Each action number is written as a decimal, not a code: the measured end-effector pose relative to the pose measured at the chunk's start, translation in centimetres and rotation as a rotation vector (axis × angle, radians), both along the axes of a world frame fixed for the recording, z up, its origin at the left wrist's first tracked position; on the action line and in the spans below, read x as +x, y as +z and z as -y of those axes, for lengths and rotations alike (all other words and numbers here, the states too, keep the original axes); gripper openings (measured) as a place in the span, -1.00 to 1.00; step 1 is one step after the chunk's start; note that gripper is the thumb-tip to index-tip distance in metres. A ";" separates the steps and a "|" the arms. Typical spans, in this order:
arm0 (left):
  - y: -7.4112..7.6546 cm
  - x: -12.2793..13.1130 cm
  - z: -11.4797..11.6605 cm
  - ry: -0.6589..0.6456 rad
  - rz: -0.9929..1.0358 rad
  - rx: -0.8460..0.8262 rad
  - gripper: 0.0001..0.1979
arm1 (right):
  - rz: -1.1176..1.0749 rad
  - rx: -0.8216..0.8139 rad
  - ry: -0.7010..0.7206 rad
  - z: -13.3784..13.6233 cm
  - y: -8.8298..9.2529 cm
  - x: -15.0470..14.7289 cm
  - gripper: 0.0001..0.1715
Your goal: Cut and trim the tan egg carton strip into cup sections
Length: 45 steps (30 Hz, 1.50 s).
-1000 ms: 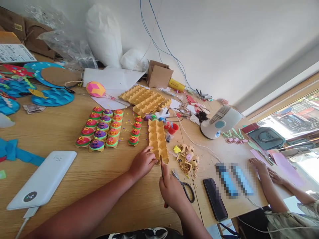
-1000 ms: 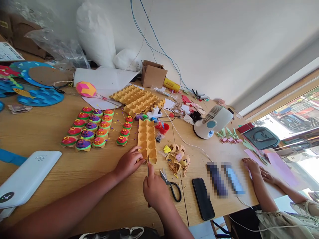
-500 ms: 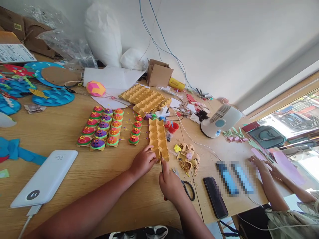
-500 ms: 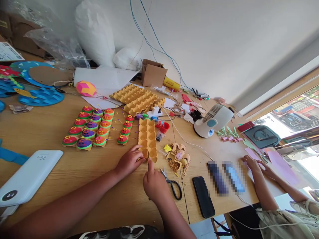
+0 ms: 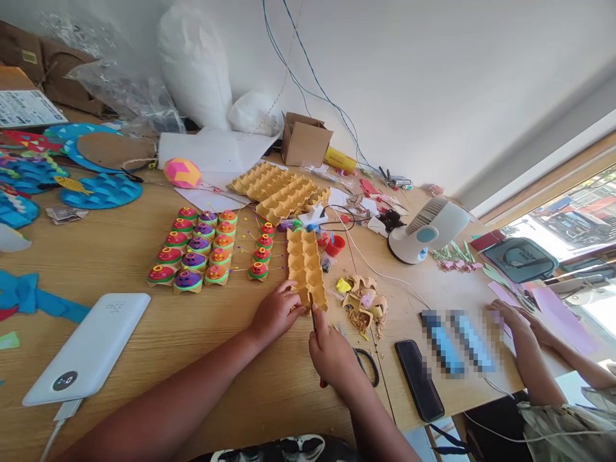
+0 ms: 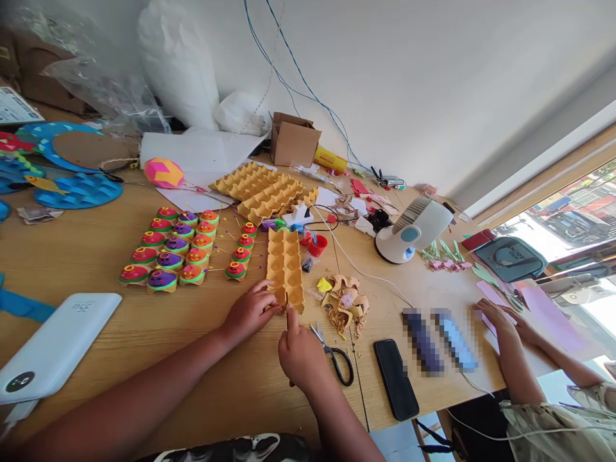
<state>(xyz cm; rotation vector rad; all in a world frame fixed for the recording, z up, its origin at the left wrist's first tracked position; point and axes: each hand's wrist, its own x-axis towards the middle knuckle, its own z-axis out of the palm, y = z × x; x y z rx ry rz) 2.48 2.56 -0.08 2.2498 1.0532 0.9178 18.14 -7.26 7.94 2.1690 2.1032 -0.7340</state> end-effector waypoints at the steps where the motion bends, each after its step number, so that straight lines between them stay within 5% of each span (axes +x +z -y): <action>1: 0.0 0.0 0.0 -0.002 -0.002 0.000 -0.81 | -0.007 -0.008 0.002 0.1 0.1 0.1 -0.35; 19: -0.2 0.0 0.0 0.011 -0.010 0.011 -0.85 | -0.045 -0.047 -0.011 1.7 0.1 0.5 -0.35; 26: 0.0 0.1 0.0 0.010 0.002 0.007 -0.80 | -0.043 -0.029 -0.004 0.0 0.3 0.2 -0.36; 33: -0.2 0.1 0.0 0.024 -0.028 0.010 -0.85 | -0.033 -0.060 -0.016 1.7 0.6 0.3 -0.37; 45: 0.2 0.1 0.0 0.012 0.004 -0.007 -0.83 | -0.042 -0.016 0.006 0.7 0.2 0.3 -0.35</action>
